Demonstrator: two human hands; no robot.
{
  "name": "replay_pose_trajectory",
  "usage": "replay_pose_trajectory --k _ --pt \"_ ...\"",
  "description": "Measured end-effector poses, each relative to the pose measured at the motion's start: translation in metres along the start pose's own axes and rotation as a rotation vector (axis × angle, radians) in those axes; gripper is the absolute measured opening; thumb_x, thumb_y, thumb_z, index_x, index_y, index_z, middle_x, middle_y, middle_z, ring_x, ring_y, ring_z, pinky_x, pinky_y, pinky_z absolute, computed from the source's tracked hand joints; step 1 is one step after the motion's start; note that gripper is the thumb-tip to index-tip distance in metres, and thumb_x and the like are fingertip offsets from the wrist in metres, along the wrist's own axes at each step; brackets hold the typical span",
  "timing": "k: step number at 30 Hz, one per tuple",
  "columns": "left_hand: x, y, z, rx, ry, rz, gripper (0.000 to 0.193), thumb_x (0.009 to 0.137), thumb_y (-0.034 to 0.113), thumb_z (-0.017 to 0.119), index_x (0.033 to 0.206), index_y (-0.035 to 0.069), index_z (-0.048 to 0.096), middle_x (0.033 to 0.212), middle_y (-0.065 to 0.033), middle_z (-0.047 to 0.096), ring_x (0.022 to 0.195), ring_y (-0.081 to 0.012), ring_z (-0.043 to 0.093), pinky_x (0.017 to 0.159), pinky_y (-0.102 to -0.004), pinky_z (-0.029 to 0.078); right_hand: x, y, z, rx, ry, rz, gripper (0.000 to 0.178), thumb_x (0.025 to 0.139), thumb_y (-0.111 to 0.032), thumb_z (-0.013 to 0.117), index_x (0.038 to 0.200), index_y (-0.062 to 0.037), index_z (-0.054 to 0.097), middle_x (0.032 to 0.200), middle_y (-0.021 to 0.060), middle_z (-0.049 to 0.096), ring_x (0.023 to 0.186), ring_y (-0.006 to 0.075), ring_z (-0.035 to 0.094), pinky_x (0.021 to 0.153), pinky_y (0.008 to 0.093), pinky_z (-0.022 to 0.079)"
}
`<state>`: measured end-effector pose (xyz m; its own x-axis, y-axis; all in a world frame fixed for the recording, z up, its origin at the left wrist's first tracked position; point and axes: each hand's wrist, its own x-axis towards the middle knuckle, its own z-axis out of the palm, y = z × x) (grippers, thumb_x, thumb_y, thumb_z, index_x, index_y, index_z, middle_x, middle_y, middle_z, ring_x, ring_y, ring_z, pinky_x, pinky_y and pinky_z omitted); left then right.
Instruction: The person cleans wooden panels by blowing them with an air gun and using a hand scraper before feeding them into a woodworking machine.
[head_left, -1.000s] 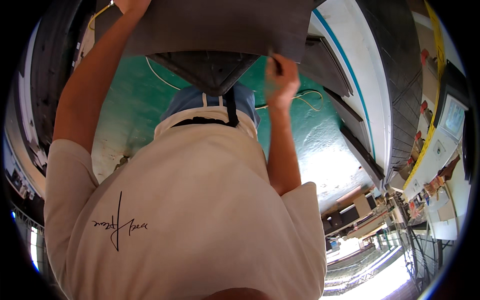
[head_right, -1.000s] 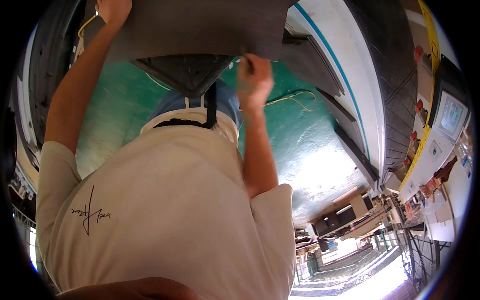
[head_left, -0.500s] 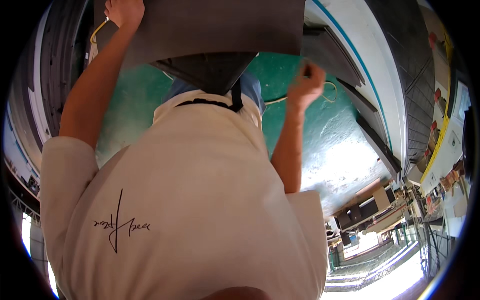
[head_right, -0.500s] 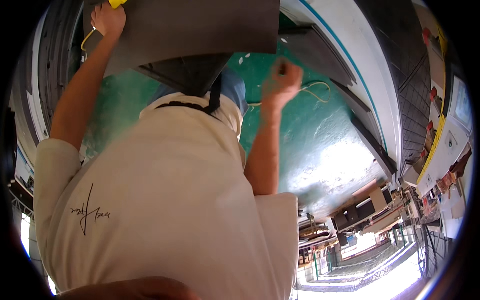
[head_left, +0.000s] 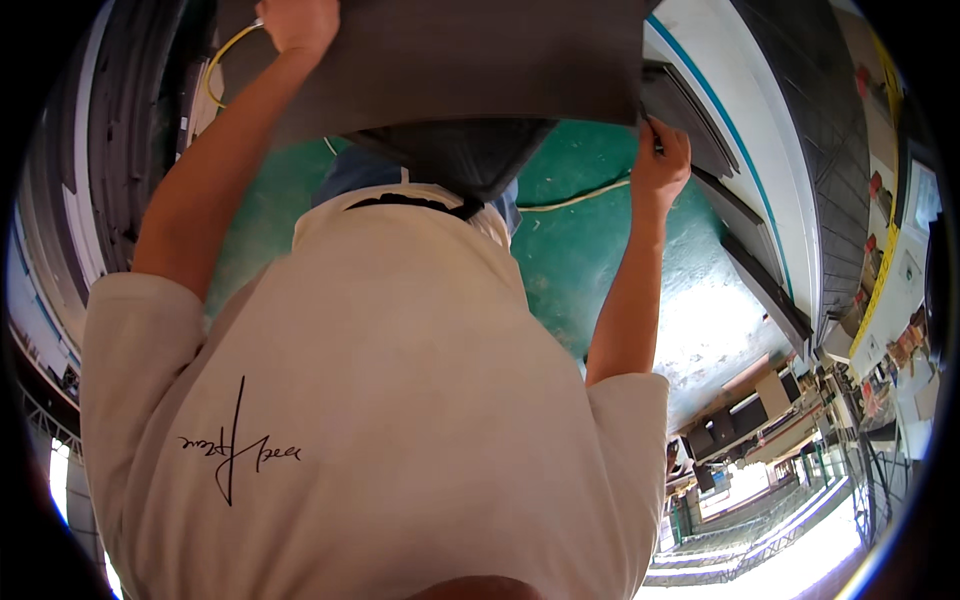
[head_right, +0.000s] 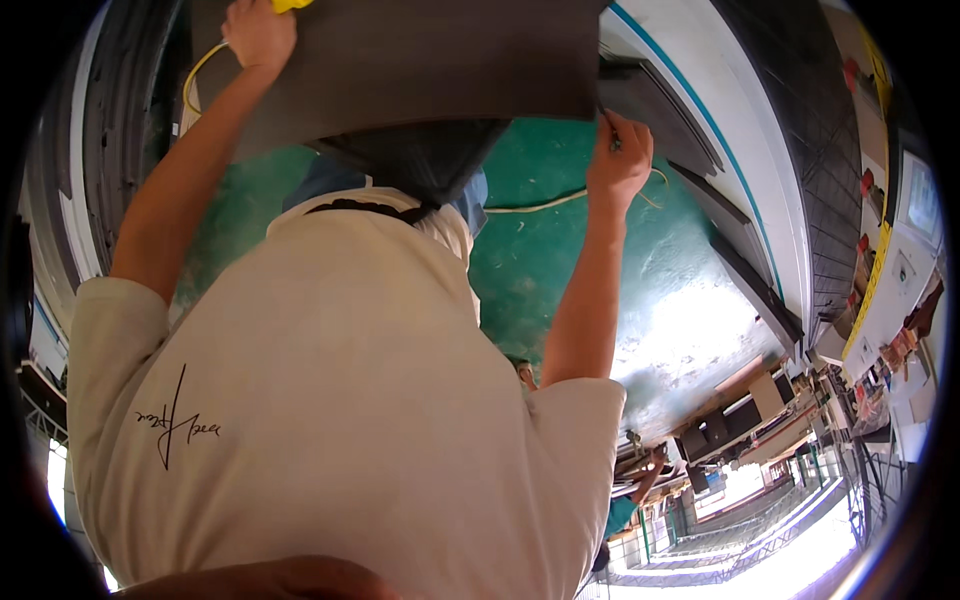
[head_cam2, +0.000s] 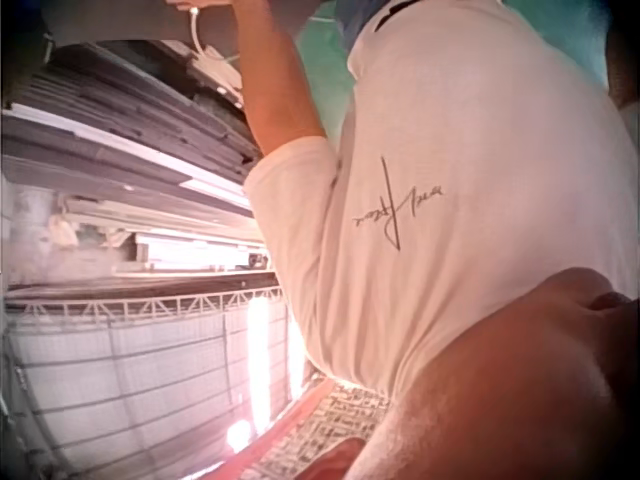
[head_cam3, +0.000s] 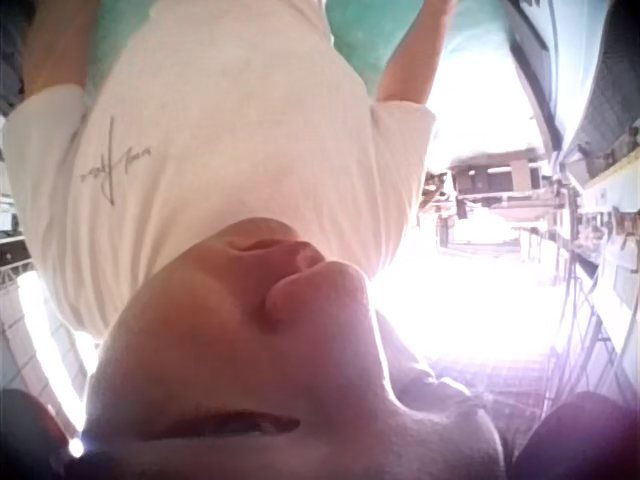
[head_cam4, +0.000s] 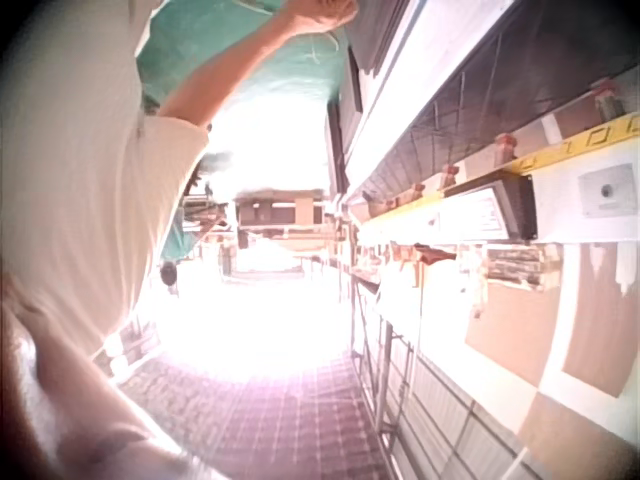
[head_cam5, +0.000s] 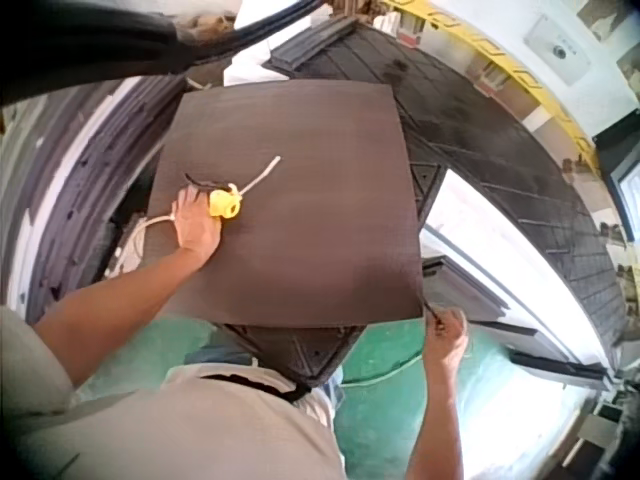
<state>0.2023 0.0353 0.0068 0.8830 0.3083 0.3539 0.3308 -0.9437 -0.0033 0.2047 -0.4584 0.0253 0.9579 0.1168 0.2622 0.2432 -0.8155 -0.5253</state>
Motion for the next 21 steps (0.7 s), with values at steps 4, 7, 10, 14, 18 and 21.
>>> replay_pose_trajectory --k 4,7,10,14,18,21 --pt "0.003 -0.006 0.011 -0.088 0.004 0.077 0.022 0.072 0.013 0.07 0.092 0.005 0.065 0.108 -0.0135 0.06 0.109 -0.0354 0.055 0.088 -0.0497 0.044 -0.004 -0.037 0.027 -0.019 0.003 0.053 0.008 0.087 -0.005 0.076 0.095 -0.0021 0.075 0.087 0.0124 0.067 0.077 0.0302 0.064 0.071 0.0417 0.052" --pt "0.003 -0.011 0.003 -0.186 0.03 0.13 0.02 0.073 0.014 0.071 0.09 0.006 0.068 0.106 -0.0119 0.061 0.109 -0.0334 0.055 0.09 -0.0482 0.044 -0.033 -0.088 0.056 -0.005 0.002 0.084 0.007 0.087 -0.007 0.076 0.092 -0.0025 0.074 0.086 0.0136 0.066 0.077 0.0318 0.064 0.071 0.0426 0.052" --pt "0.008 -0.023 0.007 -0.267 0.001 0.18 0.015 0.078 0.013 0.066 0.091 0.007 0.07 0.106 -0.0107 0.063 0.111 -0.0304 0.056 0.092 -0.046 0.044 -0.072 -0.183 0.11 0.02 0.028 0.034 0.006 0.088 -0.009 0.076 0.091 -0.0037 0.074 0.083 0.0131 0.063 0.077 0.034 0.062 0.069 0.0448 0.05" --pt "0.006 -0.064 0.007 -0.338 0.002 0.353 0.021 0.078 0.013 0.066 0.097 0.005 0.071 0.106 -0.0105 0.066 0.112 -0.0284 0.057 0.091 -0.0447 0.046 -0.118 -0.321 0.176 0.134 -0.146 -0.15 0.009 0.081 -0.001 0.075 0.086 -0.007 0.07 0.077 0.0107 0.058 0.075 0.0317 0.06 0.067 0.0437 0.05" --pt "0.009 -0.134 -0.006 -0.286 -0.084 0.389 0.027 0.079 0.01 0.064 0.104 0.003 0.071 0.109 -0.0114 0.068 0.113 -0.0302 0.058 0.094 -0.0451 0.047 -0.125 -0.367 0.195 0.195 -0.237 -0.177 0.005 0.084 -0.006 0.072 0.087 -0.0085 0.071 0.08 0.0122 0.061 0.077 0.0334 0.062 0.068 0.0438 0.052" --pt "-0.013 -0.231 0.007 -0.306 -0.002 0.342 0.029 0.084 0.009 0.062 0.112 0.005 0.07 0.113 -0.0147 0.07 0.109 -0.0346 0.062 0.095 -0.0466 0.05 -0.101 -0.31 0.156 0.113 -0.118 0.154 0.011 0.086 -0.016 0.08 0.095 -0.0095 0.078 0.087 0.0112 0.072 0.077 0.0274 0.071 0.07 0.0416 0.057"
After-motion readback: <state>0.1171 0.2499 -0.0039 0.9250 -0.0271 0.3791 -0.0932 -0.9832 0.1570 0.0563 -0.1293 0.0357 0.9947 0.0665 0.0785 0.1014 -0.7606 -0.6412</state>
